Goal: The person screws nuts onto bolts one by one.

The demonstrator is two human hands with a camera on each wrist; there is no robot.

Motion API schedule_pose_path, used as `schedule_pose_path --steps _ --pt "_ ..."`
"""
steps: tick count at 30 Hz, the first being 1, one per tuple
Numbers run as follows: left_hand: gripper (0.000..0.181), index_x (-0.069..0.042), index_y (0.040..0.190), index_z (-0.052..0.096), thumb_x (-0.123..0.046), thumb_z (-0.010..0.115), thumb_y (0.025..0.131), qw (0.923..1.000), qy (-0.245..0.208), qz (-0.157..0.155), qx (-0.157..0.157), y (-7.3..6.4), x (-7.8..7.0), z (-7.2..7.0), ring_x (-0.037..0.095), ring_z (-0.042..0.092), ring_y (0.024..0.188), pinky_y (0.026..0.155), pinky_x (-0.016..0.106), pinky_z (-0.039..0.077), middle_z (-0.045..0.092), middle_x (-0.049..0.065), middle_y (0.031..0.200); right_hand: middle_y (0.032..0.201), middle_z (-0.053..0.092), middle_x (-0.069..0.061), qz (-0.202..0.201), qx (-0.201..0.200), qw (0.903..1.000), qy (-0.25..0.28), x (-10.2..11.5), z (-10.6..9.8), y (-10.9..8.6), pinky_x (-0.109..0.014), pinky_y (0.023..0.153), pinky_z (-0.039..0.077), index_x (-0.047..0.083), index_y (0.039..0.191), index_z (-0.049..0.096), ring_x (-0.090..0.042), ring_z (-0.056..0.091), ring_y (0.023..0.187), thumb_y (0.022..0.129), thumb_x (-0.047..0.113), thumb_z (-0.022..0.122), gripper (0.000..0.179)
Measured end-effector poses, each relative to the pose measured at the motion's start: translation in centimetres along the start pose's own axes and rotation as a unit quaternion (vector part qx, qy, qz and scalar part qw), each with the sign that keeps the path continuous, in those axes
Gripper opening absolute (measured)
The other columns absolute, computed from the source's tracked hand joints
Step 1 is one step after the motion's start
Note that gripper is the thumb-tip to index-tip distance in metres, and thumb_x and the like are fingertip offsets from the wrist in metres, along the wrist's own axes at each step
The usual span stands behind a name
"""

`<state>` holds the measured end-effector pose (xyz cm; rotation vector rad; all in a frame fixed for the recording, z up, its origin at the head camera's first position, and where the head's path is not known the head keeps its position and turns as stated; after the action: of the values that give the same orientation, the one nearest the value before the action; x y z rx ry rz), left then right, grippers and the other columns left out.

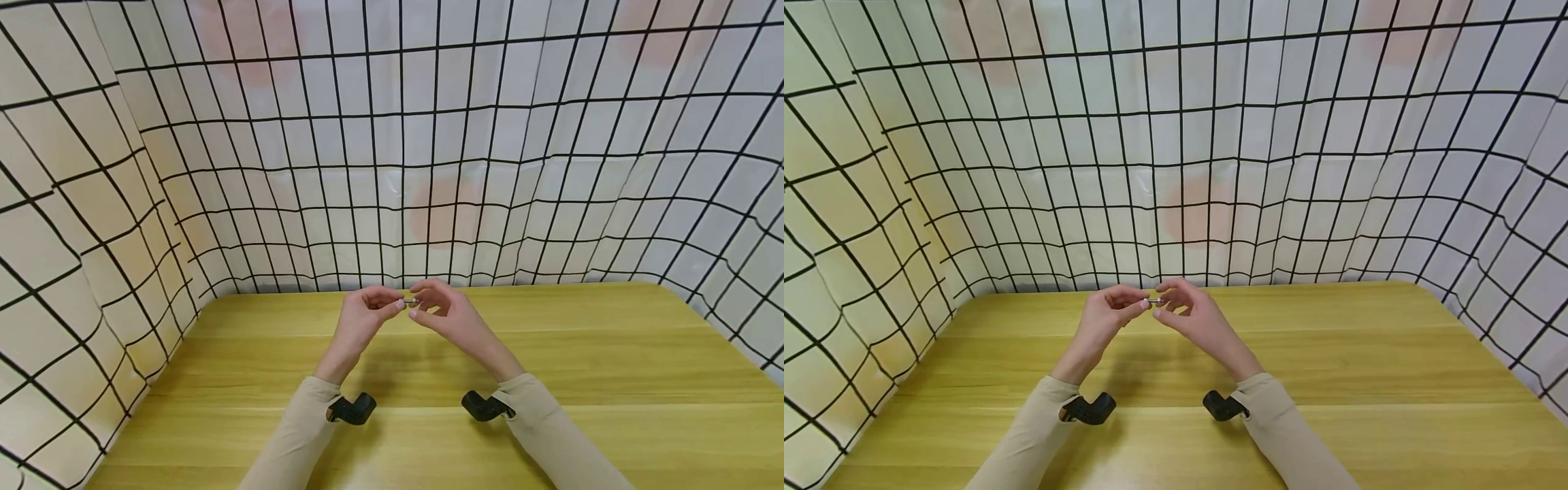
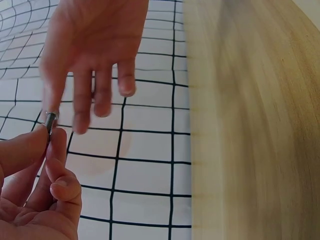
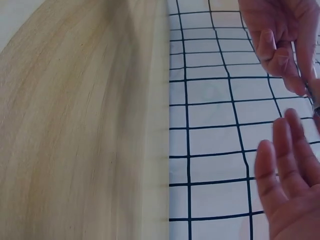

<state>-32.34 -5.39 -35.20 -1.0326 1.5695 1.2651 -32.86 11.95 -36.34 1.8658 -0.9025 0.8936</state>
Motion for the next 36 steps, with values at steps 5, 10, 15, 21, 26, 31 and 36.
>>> schedule_pose_path --steps 5,10,15,21,26,31,36 --pt "0.013 -0.004 0.100 0.075 -0.009 0.075 0.088 1.0000 0.005 0.000 -0.002 0.05 -0.03 0.09 0.018 0.065 0.085 0.079 0.033 0.052 0.071 0.004 0.090 0.114 0.062 -0.002 -0.031 -0.014 0.9994 -0.002 0.33 -0.24 -0.11 -0.040 0.078 0.054 0.018 0.117 0.062 -0.022 0.062 0.097 0.094 0.015 0.070 0.025" --pt "0.012 -0.005 0.100 0.075 -0.009 0.074 0.089 1.0000 0.003 0.002 0.002 0.00 -0.09 0.17 0.018 0.066 0.086 0.080 0.035 0.052 0.071 0.005 0.090 0.108 0.063 -0.006 -0.039 -0.027 0.9989 0.004 0.63 -0.37 -0.13 -0.038 0.078 0.054 0.011 0.106 0.065 -0.022 0.063 0.094 0.093 0.012 0.070 0.014" --pt "0.012 -0.005 0.100 0.075 -0.009 0.074 0.089 0.9999 0.003 0.005 0.010 -0.01 -0.07 0.29 0.019 0.066 0.086 0.081 0.036 0.053 0.071 0.005 0.091 0.104 0.065 -0.010 -0.029 -0.034 0.9990 0.000 0.66 -0.45 -0.18 -0.038 0.080 0.054 0.011 0.103 0.067 -0.021 0.064 0.092 0.093 0.012 0.071 0.011" --pt "0.016 0.000 0.103 0.074 -0.008 0.073 0.089 0.9999 -0.001 0.003 0.013 -0.09 -0.07 0.34 0.018 0.066 0.087 0.082 0.036 0.053 0.071 0.005 0.092 0.105 0.066 -0.012 -0.013 -0.036 0.9992 0.008 0.56 -0.46 -0.27 -0.040 0.082 0.053 0.012 0.106 0.067 -0.021 0.065 0.094 0.093 0.016 0.071 0.014" --pt "0.015 -0.002 0.103 0.074 -0.008 0.073 0.090 0.9999 -0.001 0.003 0.014 -0.14 -0.03 0.35 0.018 0.067 0.088 0.083 0.036 0.053 0.071 0.006 0.092 0.105 0.068 -0.012 0.000 -0.034 0.9992 0.022 0.39 -0.42 -0.27 -0.039 0.083 0.053 0.011 0.107 0.068 -0.025 0.066 0.095 0.094 0.021 0.070 0.017" --pt "0.012 -0.004 0.101 0.075 -0.009 0.073 0.090 0.9999 0.001 0.004 0.013 -0.18 -0.06 0.34 0.019 0.067 0.088 0.083 0.036 0.053 0.071 0.006 0.092 0.099 0.069 -0.012 0.007 -0.031 0.9992 0.024 0.33 -0.39 -0.21 -0.035 0.079 0.053 0.008 0.105 0.070 -0.029 0.065 0.090 0.095 0.022 0.069 0.017" --pt "0.011 -0.004 0.100 0.075 -0.008 0.073 0.089 0.9998 0.003 0.006 0.016 -0.18 -0.09 0.42 0.018 0.066 0.087 0.082 0.035 0.054 0.071 0.006 0.091 0.092 0.068 -0.007 0.012 -0.021 0.9996 0.014 0.20 -0.26 -0.06 -0.034 0.074 0.053 0.006 0.104 0.069 -0.027 0.064 0.083 0.099 0.020 0.063 0.016"
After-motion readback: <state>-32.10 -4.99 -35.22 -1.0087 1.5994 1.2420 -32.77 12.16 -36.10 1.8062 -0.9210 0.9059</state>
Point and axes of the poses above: each hand's wrist, its own y-axis towards the middle knuckle, its own z-axis out of the palm, x = y × z, the point moved 5 cm from there along y, towards the middle knuckle
